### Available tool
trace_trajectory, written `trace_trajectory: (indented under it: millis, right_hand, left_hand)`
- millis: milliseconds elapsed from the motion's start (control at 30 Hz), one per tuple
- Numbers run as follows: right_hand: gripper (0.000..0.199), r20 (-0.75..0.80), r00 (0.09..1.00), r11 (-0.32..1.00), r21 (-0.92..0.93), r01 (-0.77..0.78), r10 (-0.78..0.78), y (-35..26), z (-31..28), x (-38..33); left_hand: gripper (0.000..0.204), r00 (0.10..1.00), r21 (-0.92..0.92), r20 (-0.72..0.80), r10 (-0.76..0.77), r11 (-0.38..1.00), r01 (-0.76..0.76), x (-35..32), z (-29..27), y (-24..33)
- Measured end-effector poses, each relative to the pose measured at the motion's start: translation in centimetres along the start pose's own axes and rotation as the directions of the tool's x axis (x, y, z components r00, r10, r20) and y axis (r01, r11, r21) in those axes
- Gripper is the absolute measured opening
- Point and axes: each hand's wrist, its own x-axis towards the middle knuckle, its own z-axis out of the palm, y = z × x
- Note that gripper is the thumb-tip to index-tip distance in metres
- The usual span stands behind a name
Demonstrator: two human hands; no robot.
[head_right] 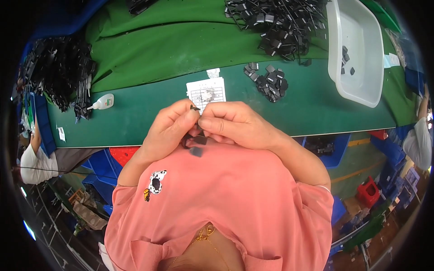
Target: The person assembles small black plastic components by hand at a factory workbench.
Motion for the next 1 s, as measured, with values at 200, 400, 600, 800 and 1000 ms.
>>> trace_trajectory:
  millis: [200, 400, 600, 800, 1000]
  right_hand:
    - [0.026, 0.109, 0.988, 0.982, 0.169, 0.089, -0.109, 0.9, -0.5, -0.5]
    - [0.021, 0.147, 0.919, 0.724, 0.665, 0.182, -0.366, 2.9, -0.9, -1.2]
    - [0.014, 0.126, 0.983, 0.941, 0.326, 0.087, -0.135, 0.8, -0.8, -0.8]
    - [0.022, 0.016, 1.0, 0.997, -0.072, 0.016, -0.014, -0.1, 0.5, -1.0]
    - [0.026, 0.108, 0.992, 0.993, -0.088, 0.072, -0.063, -0.7, 0.0, -1.5]
  left_hand:
    - [0.031, 0.949, 0.048, 0.315, -0.004, 0.999, -0.012, 1.0, -1.3, -1.1]
    - [0.036, 0.984, -0.509, 0.092, 0.154, 0.856, -0.086, 0.9, -1.3, -2.8]
    - [0.039, 0.976, 0.068, -0.125, 0.181, 0.983, -0.173, 0.3, 0.4, -0.1]
    - [0.024, 0.978, 0.224, -0.099, 0.182, 0.962, -0.156, 0.2, 0.6, -0.3]
    - [0.037, 0.979, 0.059, 0.171, -0.115, 0.993, 0.106, 0.1, -0.2, -0.1]
